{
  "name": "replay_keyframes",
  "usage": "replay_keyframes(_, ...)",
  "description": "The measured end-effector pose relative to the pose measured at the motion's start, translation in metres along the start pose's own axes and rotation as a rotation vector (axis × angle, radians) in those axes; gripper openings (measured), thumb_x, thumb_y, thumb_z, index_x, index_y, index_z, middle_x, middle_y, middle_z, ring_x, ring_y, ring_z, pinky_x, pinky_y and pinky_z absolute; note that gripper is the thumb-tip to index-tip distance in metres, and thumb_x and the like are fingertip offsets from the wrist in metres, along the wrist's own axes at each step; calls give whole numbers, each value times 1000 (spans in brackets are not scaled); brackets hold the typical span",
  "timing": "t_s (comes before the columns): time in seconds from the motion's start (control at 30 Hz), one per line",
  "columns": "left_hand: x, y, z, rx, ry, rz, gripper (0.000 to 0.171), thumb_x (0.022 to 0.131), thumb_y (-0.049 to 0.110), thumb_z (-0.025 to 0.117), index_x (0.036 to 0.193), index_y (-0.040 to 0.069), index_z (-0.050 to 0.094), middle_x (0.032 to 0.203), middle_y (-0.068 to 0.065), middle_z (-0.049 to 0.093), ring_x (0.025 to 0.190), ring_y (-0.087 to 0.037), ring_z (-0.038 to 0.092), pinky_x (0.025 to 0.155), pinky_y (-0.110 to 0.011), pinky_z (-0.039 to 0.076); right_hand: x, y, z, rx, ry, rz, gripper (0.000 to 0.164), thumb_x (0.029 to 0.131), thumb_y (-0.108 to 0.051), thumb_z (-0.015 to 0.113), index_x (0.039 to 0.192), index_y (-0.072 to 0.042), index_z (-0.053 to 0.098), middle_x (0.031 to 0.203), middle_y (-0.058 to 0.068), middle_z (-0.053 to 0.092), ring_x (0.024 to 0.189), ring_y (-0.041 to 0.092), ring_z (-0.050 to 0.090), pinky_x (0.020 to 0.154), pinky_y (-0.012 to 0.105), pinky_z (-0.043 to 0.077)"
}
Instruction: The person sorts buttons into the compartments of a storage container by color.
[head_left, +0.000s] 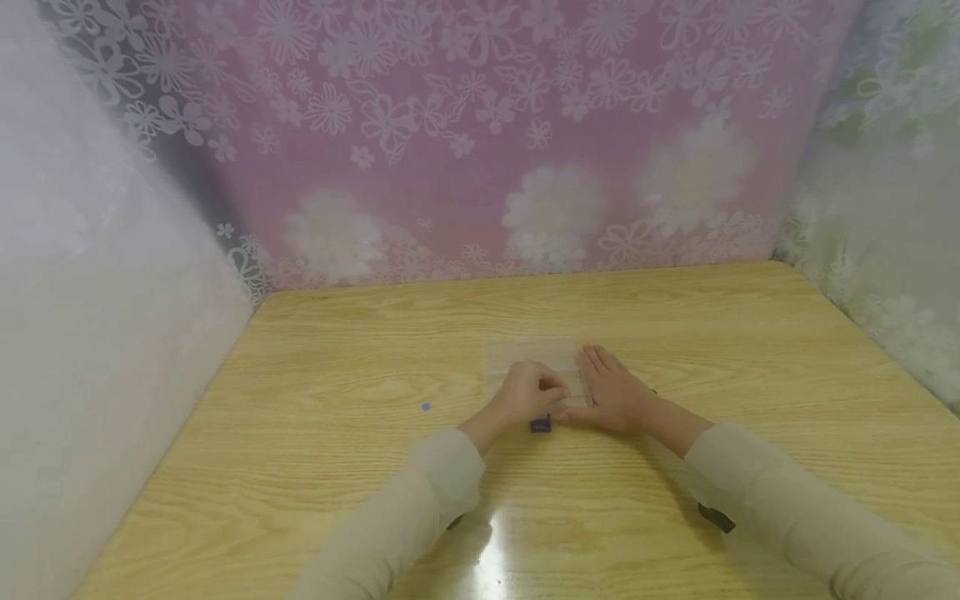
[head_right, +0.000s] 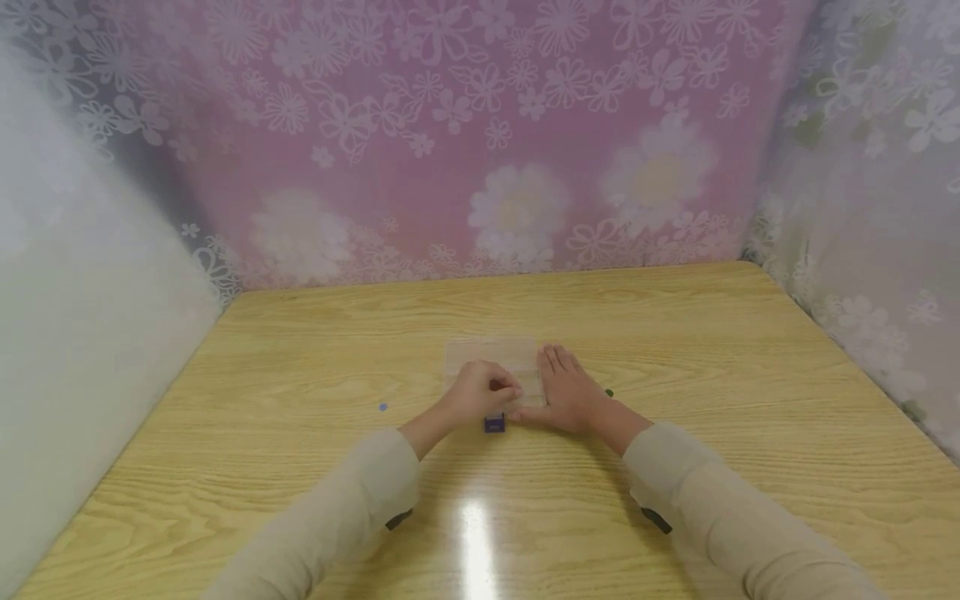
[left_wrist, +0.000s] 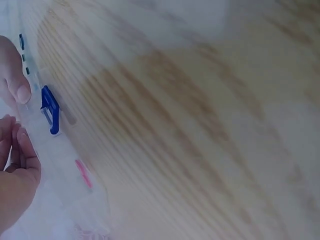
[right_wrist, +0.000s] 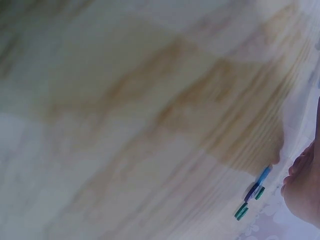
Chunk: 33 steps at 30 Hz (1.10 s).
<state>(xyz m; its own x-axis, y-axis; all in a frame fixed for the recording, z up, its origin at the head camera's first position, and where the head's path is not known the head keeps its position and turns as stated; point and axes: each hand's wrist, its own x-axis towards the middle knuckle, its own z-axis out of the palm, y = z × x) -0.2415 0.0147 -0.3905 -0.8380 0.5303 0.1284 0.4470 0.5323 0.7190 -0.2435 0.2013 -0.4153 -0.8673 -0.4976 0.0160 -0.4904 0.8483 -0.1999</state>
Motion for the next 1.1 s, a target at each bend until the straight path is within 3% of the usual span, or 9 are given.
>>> replay_keyframes(0.17, -6, -7, -9, -2, 43, 39, 15, 88, 10, 62, 93, 1, 72, 93, -10, 71, 88, -19, 65, 78, -18, 51, 0, -1, 0, 9, -6, 14, 103, 83, -61, 54, 140, 16, 16, 148, 35, 15, 138, 47, 13, 113, 55, 15)
replay_keyframes(0.37, -14, -11, -25, -31, 67, -22, 15, 89, 12, 62, 93, 1, 72, 96, -10, 71, 89, -20, 66, 77, -21, 52, 0, -2, 1, 13, -6, 23, 104, 82, -63, 53, 141, 15, 16, 148, 34, 15, 138, 47, 14, 113, 55, 16)
replay_keyframes(0.6, -23, -18, -43, -43, 109, -49, 15, 88, 12, 62, 92, 0, 71, 95, -11, 70, 83, -19, 64, 72, -21, 52, 2, -2, 1, -9, -5, 21, 105, 82, -65, 51, 141, 15, 17, 148, 35, 15, 138, 47, 14, 113, 54, 16)
replay_keyframes(0.8, -28, -25, -49, -48, 166, -64, 13, 87, 11, 63, 89, 0, 70, 93, -11, 69, 79, -18, 62, 68, -19, 50, 3, -2, 2, 6, -1, 20, 106, 81, -66, 51, 141, 15, 17, 148, 34, 15, 138, 47, 14, 114, 54, 15)
replay_keyframes(1.1, -37, -37, -55, 17, 168, -69, 12, 86, 11, 64, 85, 0, 70, 85, -11, 68, 75, -16, 58, 65, -19, 46, 2, 0, 2, 11, -23, 30, 106, 82, -65, 52, 142, 14, 14, 149, 33, 11, 140, 45, 11, 115, 53, 12)
